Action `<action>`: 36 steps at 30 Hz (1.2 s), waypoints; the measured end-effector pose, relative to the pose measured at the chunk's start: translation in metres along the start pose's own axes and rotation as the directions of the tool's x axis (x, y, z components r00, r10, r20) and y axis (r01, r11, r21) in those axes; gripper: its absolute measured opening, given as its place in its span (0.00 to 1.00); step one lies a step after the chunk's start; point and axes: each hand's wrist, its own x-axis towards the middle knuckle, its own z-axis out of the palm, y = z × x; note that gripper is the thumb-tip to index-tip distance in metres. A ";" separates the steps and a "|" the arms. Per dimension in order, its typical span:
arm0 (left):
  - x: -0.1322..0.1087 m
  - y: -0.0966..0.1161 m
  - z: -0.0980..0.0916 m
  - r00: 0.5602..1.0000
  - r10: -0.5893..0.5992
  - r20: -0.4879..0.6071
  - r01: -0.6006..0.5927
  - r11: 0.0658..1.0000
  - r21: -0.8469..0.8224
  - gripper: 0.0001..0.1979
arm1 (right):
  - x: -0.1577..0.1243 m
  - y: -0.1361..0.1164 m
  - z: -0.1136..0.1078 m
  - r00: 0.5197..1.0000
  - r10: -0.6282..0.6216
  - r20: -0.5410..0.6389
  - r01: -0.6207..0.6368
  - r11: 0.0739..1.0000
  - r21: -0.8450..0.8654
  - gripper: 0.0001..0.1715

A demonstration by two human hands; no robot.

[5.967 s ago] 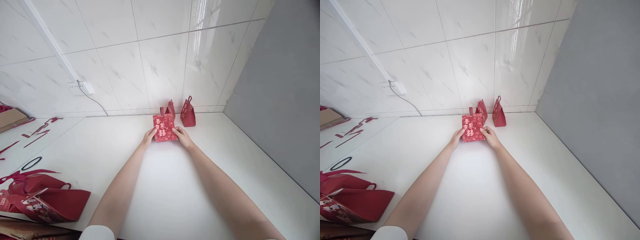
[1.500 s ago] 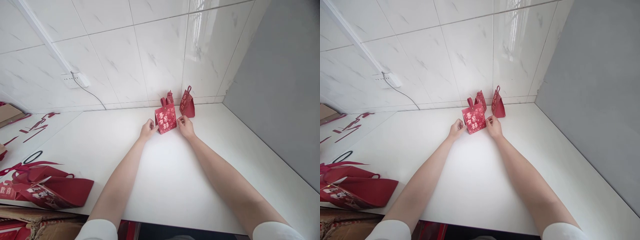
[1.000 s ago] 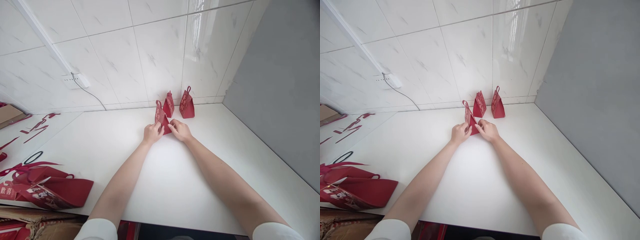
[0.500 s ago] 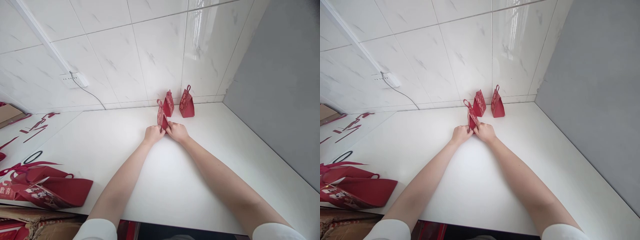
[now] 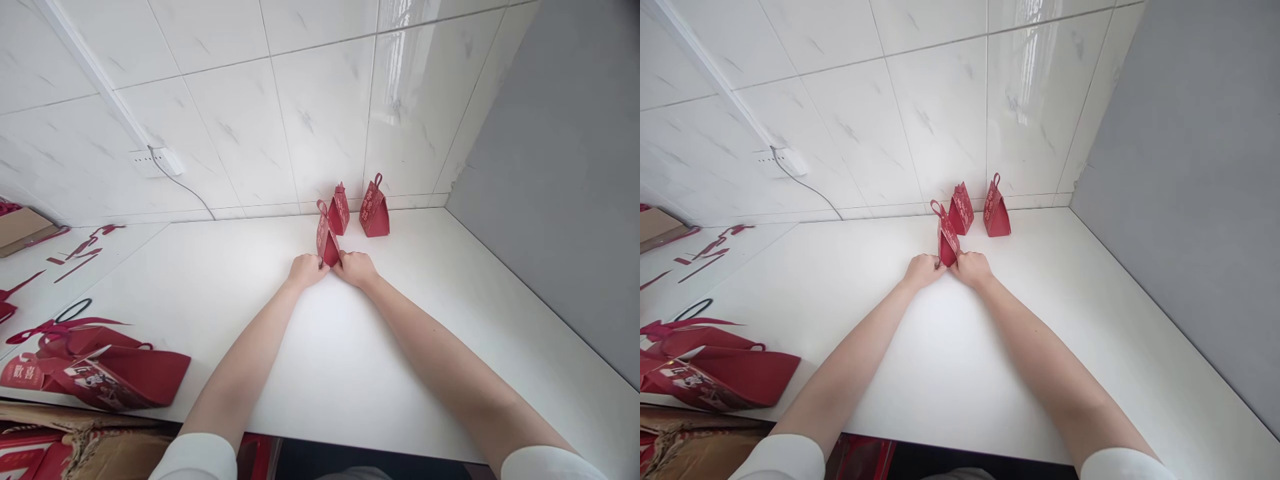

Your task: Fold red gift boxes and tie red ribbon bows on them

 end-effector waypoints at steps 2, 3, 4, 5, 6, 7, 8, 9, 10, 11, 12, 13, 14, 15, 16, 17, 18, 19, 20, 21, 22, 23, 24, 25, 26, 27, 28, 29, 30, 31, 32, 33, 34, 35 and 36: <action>-0.002 -0.002 -0.002 0.999 0.030 -0.019 -0.031 0.999 -0.045 0.13 | -0.002 0.002 -0.001 1.000 0.013 -0.017 -0.013 1.000 -0.006 0.17; -0.004 -0.003 -0.003 0.998 0.055 -0.031 -0.057 0.996 -0.070 0.13 | -0.003 0.003 -0.002 0.999 0.020 -0.029 -0.021 1.000 -0.008 0.19; -0.005 -0.003 -0.004 0.996 0.081 -0.047 -0.085 0.992 -0.096 0.14 | -0.003 0.003 -0.004 0.999 0.028 -0.043 -0.028 1.000 -0.010 0.21; -0.007 -0.003 -0.005 0.992 0.106 -0.071 -0.114 0.986 -0.122 0.15 | -0.004 0.003 -0.006 0.997 0.032 -0.065 -0.033 0.999 -0.010 0.24; -0.008 -0.002 -0.006 0.987 0.123 -0.105 -0.138 0.980 -0.145 0.15 | -0.005 0.002 -0.008 0.995 0.029 -0.098 -0.030 1.000 -0.007 0.26; -0.009 -0.001 -0.007 0.980 0.132 -0.149 -0.156 0.974 -0.165 0.14 | -0.006 0.001 -0.009 0.990 0.018 -0.143 -0.018 1.000 0.000 0.26; -0.009 0.001 -0.008 0.971 0.130 -0.199 -0.168 0.969 -0.183 0.12 | -0.006 -0.001 -0.010 0.981 0.000 -0.195 0.003 1.000 0.011 0.26; -0.009 0.003 -0.008 0.960 0.122 -0.251 -0.174 0.964 -0.200 0.10 | -0.007 -0.004 -0.011 0.967 -0.024 -0.252 0.031 0.999 0.024 0.26; -0.008 0.004 -0.007 0.948 0.109 -0.299 -0.179 0.960 -0.217 0.08 | -0.008 -0.006 -0.012 0.950 -0.053 -0.308 0.068 0.997 0.039 0.25; -0.007 0.006 -0.007 0.936 0.095 -0.339 -0.182 0.955 -0.234 0.06 | -0.009 -0.009 -0.012 0.930 -0.080 -0.359 0.106 0.993 0.055 0.23; -0.006 0.007 -0.005 0.926 0.082 -0.369 -0.183 0.951 -0.249 0.05 | -0.009 -0.012 -0.011 0.911 -0.099 -0.402 0.141 0.987 0.077 0.21; -0.006 0.008 -0.004 0.917 0.069 -0.392 -0.187 0.944 -0.272 0.05 | -0.010 -0.014 -0.011 0.892 -0.105 -0.439 0.169 0.980 0.109 0.19; -0.005 0.008 -0.003 0.911 0.055 -0.409 -0.193 0.933 -0.304 0.05 | -0.010 -0.016 -0.010 0.876 -0.097 -0.472 0.188 0.971 0.151 0.16; -0.004 0.007 -0.002 0.908 0.044 -0.416 -0.200 0.919 -0.339 0.06 | -0.010 -0.017 -0.009 0.865 -0.074 -0.497 0.197 0.960 0.200 0.14; -0.004 0.006 -0.001 0.910 0.039 -0.413 -0.205 0.908 -0.366 0.07 | -0.009 -0.018 -0.009 0.860 -0.044 -0.509 0.196 0.948 0.250 0.13; -0.003 0.005 0.000 0.916 0.048 -0.399 -0.206 0.909 -0.362 0.06 | -0.008 -0.018 -0.008 0.862 -0.013 -0.507 0.184 0.939 0.289 0.14; -0.003 0.004 0.000 0.923 0.068 -0.378 -0.202 0.923 -0.327 0.06 | -0.007 -0.019 -0.008 0.872 0.009 -0.489 0.164 0.937 0.308 0.15; -0.002 0.002 0.000 0.931 0.092 -0.354 -0.194 0.944 -0.266 0.05 | -0.005 -0.019 -0.009 0.889 0.023 -0.458 0.132 0.943 0.305 0.15; -0.002 0.001 0.000 0.937 0.114 -0.331 -0.184 0.965 -0.189 0.06 | -0.004 -0.019 -0.009 0.909 0.031 -0.415 0.093 0.956 0.277 0.15; -0.001 0.000 -0.001 0.940 0.130 -0.315 -0.176 0.977 -0.119 0.07 | -0.002 -0.019 -0.010 0.929 0.036 -0.369 0.055 0.971 0.231 0.14; 0.000 -0.001 -0.001 0.941 0.139 -0.308 -0.168 0.983 -0.069 0.08 | -0.001 -0.019 -0.010 0.944 0.038 -0.329 0.022 0.984 0.176 0.14; 0.000 -0.001 -0.001 0.942 0.142 -0.306 -0.162 0.986 -0.041 0.09 | 0.000 -0.019 -0.010 0.953 0.037 -0.299 0.000 0.992 0.122 0.14; 0.001 -0.001 -0.001 0.943 0.141 -0.302 -0.156 0.987 -0.026 0.10 | 0.001 -0.019 -0.011 0.959 0.033 -0.282 -0.012 0.997 0.076 0.15; 0.002 0.000 -0.001 0.946 0.142 -0.292 -0.150 0.989 -0.008 0.11 | 0.001 -0.019 -0.010 0.962 0.027 -0.273 -0.017 0.999 0.040 0.15; 0.003 0.000 0.000 0.950 0.142 -0.279 -0.146 0.989 0.009 0.11 | 0.001 -0.019 -0.010 0.963 0.023 -0.269 -0.020 1.000 0.016 0.16; 0.003 0.001 0.000 0.954 0.142 -0.264 -0.141 0.990 0.022 0.11 | 0.001 -0.018 -0.010 0.964 0.024 -0.264 -0.025 1.000 0.001 0.16; 0.004 0.002 0.001 0.958 0.139 -0.250 -0.135 0.990 0.033 0.11 | 0.001 -0.018 -0.009 0.966 0.028 -0.257 -0.031 0.999 -0.008 0.16; 0.004 0.003 0.001 0.962 0.136 -0.235 -0.130 0.991 0.041 0.11 | 0.002 -0.017 -0.009 0.968 0.031 -0.250 -0.036 0.999 -0.014 0.17; 0.004 0.004 0.002 0.966 0.132 -0.222 -0.124 0.991 0.047 0.11 | 0.002 -0.017 -0.008 0.969 0.032 -0.244 -0.037 0.999 -0.017 0.17; 0.004 0.005 0.002 0.970 0.125 -0.210 -0.117 0.992 0.051 0.12 | 0.002 -0.016 -0.008 0.971 0.027 -0.239 -0.033 0.999 -0.020 0.18; 0.004 0.006 0.002 0.973 0.117 -0.200 -0.108 0.993 0.053 0.12 | 0.003 -0.015 -0.008 0.972 0.018 -0.236 -0.025 0.999 -0.023 0.19; 0.004 0.007 0.002 0.976 0.107 -0.191 -0.099 0.994 0.053 0.13 | 0.004 -0.014 -0.007 0.972 0.005 -0.234 -0.012 1.000 -0.027 0.19; 0.003 0.007 0.001 0.978 0.097 -0.183 -0.089 0.995 0.051 0.13 | 0.004 -0.013 -0.007 0.973 -0.011 -0.232 0.004 1.000 -0.031 0.19; 0.002 0.007 0.001 0.981 0.087 -0.174 -0.080 0.996 0.047 0.13 | 0.005 -0.011 -0.007 0.972 -0.030 -0.232 0.023 0.999 -0.031 0.19; 0.001 0.007 0.000 0.983 0.077 -0.165 -0.070 0.997 0.043 0.12 | 0.006 -0.010 -0.007 0.971 -0.049 -0.233 0.044 0.999 -0.028 0.18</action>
